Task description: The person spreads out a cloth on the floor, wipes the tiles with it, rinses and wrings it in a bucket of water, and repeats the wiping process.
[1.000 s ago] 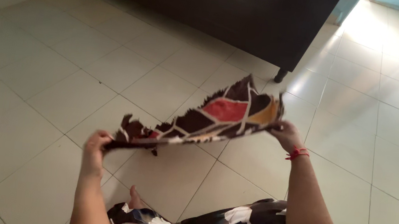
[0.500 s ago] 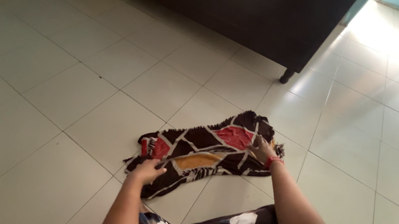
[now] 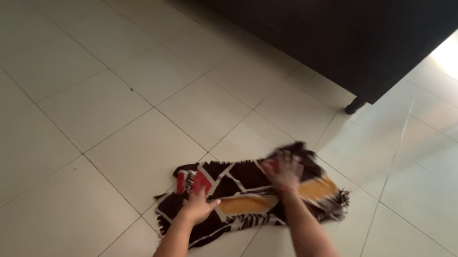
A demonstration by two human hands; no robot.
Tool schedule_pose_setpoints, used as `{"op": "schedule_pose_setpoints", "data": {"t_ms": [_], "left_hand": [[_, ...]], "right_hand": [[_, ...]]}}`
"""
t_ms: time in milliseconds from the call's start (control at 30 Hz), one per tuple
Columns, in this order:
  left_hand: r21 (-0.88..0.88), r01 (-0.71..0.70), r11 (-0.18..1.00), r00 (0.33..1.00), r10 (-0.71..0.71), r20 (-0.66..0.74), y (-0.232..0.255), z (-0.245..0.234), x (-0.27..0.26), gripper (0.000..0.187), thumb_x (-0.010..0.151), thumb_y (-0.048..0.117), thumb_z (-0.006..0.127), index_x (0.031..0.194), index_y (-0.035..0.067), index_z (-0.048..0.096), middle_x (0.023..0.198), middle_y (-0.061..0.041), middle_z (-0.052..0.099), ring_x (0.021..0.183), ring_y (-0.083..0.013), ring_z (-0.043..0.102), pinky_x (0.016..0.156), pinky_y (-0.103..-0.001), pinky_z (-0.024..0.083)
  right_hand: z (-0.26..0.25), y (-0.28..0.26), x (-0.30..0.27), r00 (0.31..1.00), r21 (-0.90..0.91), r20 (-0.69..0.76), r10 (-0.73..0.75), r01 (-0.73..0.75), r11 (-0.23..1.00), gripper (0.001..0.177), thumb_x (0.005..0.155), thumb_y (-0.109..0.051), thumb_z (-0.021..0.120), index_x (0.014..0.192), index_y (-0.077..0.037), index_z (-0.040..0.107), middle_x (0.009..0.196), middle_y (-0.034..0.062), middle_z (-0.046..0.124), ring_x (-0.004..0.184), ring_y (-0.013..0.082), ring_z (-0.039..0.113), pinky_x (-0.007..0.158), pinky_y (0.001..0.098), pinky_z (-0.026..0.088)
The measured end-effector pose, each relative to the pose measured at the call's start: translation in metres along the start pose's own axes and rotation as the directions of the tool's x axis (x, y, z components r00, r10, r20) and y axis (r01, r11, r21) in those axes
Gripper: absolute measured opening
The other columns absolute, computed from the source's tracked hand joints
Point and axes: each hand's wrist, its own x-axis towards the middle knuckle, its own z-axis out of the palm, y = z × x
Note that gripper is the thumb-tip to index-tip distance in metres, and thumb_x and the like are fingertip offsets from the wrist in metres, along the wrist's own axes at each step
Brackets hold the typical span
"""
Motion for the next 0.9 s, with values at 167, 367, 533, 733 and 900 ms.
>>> {"op": "schedule_pose_setpoints", "data": {"t_ms": [167, 367, 533, 733, 900], "left_hand": [[-0.27, 0.137, 0.953, 0.987, -0.155, -0.047, -0.01, -0.001, 0.019, 0.103, 0.092, 0.073, 0.049, 0.166, 0.016, 0.004, 0.173, -0.019, -0.008, 0.156, -0.049, 0.009, 0.126, -0.056, 0.024], [-0.308, 0.429, 0.849, 0.878, -0.472, -0.08, -0.024, -0.027, -0.012, 0.114, 0.092, 0.08, 0.035, 0.161, 0.007, -0.018, 0.167, -0.033, -0.015, 0.154, -0.0502, 0.007, 0.121, -0.064, 0.02], [-0.294, 0.444, 0.847, 0.865, -0.49, -0.105, -0.005, -0.056, -0.049, 0.111, 0.094, 0.082, 0.031, 0.164, 0.008, -0.014, 0.167, -0.036, 0.003, 0.151, -0.0535, 0.023, 0.12, -0.067, 0.025], [-0.184, 0.244, 0.952, 0.936, -0.281, -0.213, -0.007, -0.054, -0.042, 0.101, 0.096, 0.075, 0.031, 0.167, 0.012, -0.003, 0.169, -0.026, 0.015, 0.149, -0.0465, 0.036, 0.12, -0.055, 0.039], [-0.019, 0.158, 0.987, 0.977, -0.159, -0.142, 0.0, -0.042, -0.032, 0.093, 0.097, 0.074, 0.038, 0.164, 0.015, 0.015, 0.172, -0.019, 0.008, 0.152, -0.0481, 0.024, 0.123, -0.054, 0.031]], "right_hand": [[0.062, -0.166, -0.019, 0.865, 0.094, -0.169, -0.472, 0.491, 0.866, 0.081, 0.086, -0.059, 0.066, 0.153, -0.021, 0.043, 0.161, 0.011, 0.037, 0.152, 0.0381, 0.03, 0.122, 0.0589, 0.026], [0.125, -0.324, -0.092, 0.454, -0.29, 0.0, -0.891, 0.853, 0.435, 0.104, 0.067, -0.054, 0.07, 0.16, -0.024, 0.033, 0.166, 0.0013, 0.035, 0.152, 0.0286, 0.027, 0.12, 0.0499, 0.022], [0.082, -0.294, -0.034, 0.463, 0.092, 0.002, -0.886, 0.882, 0.461, 0.091, 0.08, -0.062, 0.067, 0.156, -0.017, 0.044, 0.163, 0.0082, 0.046, 0.15, 0.0318, 0.04, 0.123, 0.0478, 0.031], [0.035, -0.184, 0.063, 0.911, 0.214, -0.016, -0.413, 0.407, 0.888, 0.082, 0.087, -0.06, 0.062, 0.153, -0.016, 0.043, 0.16, 0.0063, 0.043, 0.149, 0.0262, 0.038, 0.124, 0.0408, 0.025], [0.024, -0.029, 0.083, 0.957, 0.163, -0.213, -0.197, 0.234, 0.959, 0.089, 0.095, -0.063, 0.052, 0.16, -0.006, 0.029, 0.166, 0.0147, 0.031, 0.152, 0.0316, 0.029, 0.124, 0.0395, 0.022]]}}
